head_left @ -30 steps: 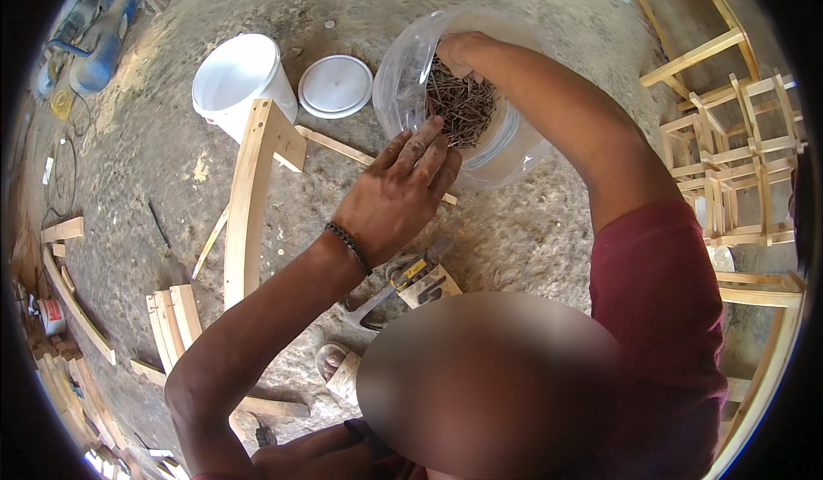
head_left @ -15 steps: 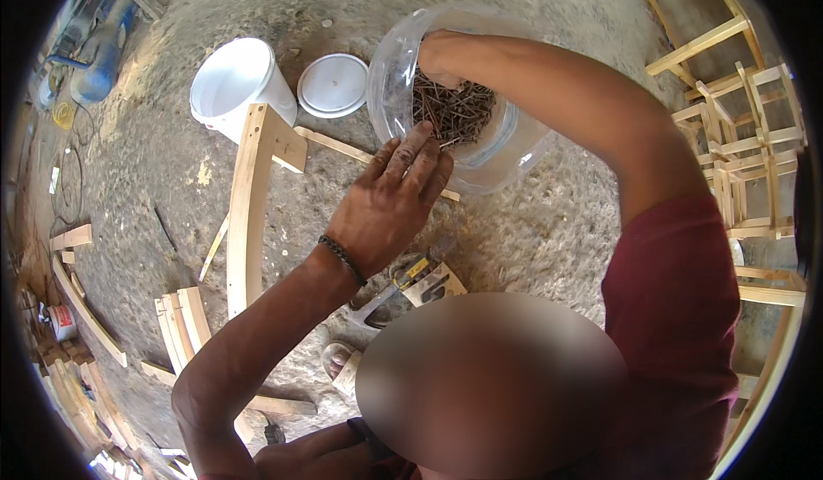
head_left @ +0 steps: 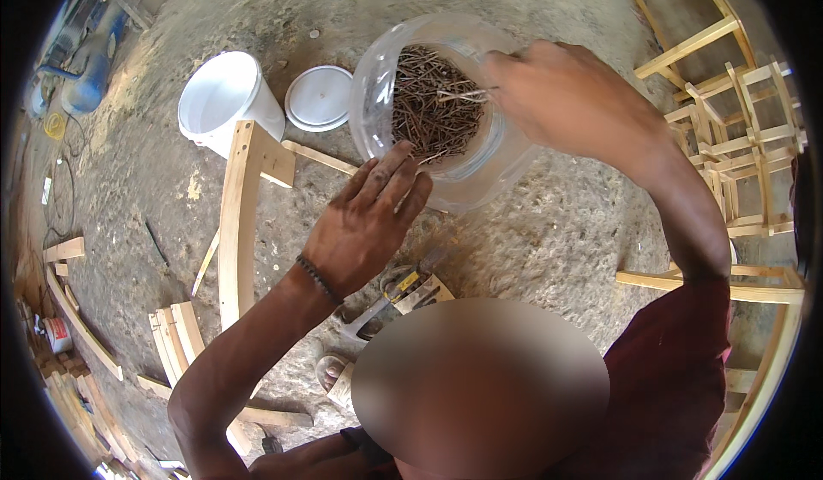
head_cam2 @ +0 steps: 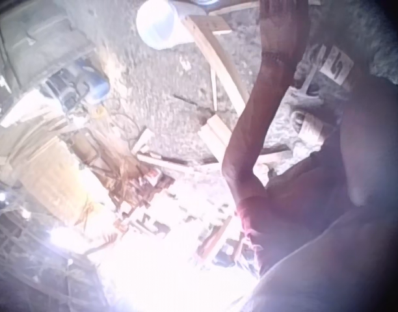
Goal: The person assembles a wooden furniture piece by hammering nails into a long wooden plank to attach a curved support and then retrieving more nails from a large plastic container.
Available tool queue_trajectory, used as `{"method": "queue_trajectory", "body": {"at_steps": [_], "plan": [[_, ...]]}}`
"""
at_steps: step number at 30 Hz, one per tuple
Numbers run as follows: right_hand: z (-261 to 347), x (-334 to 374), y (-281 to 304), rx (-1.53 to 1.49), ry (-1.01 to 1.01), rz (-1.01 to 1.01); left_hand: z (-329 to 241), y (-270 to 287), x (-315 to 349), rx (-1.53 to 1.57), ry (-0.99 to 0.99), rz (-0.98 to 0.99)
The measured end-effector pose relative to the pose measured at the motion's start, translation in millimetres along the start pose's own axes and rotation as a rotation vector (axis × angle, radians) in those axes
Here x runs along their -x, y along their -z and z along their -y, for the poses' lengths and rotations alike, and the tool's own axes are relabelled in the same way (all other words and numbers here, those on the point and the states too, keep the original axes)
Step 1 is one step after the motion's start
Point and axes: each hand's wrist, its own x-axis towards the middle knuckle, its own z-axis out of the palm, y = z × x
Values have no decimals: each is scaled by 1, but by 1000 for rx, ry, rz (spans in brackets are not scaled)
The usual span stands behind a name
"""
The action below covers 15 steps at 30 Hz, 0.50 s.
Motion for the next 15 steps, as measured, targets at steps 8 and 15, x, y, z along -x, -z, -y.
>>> {"method": "queue_trajectory", "body": {"at_steps": [8, 15], "plan": [[-31, 24, -19, -212, 167, -300, 2, 5, 9, 42, 25, 49], [-29, 3, -23, -424, 173, -320, -2, -2, 7, 26, -3, -42]]}}
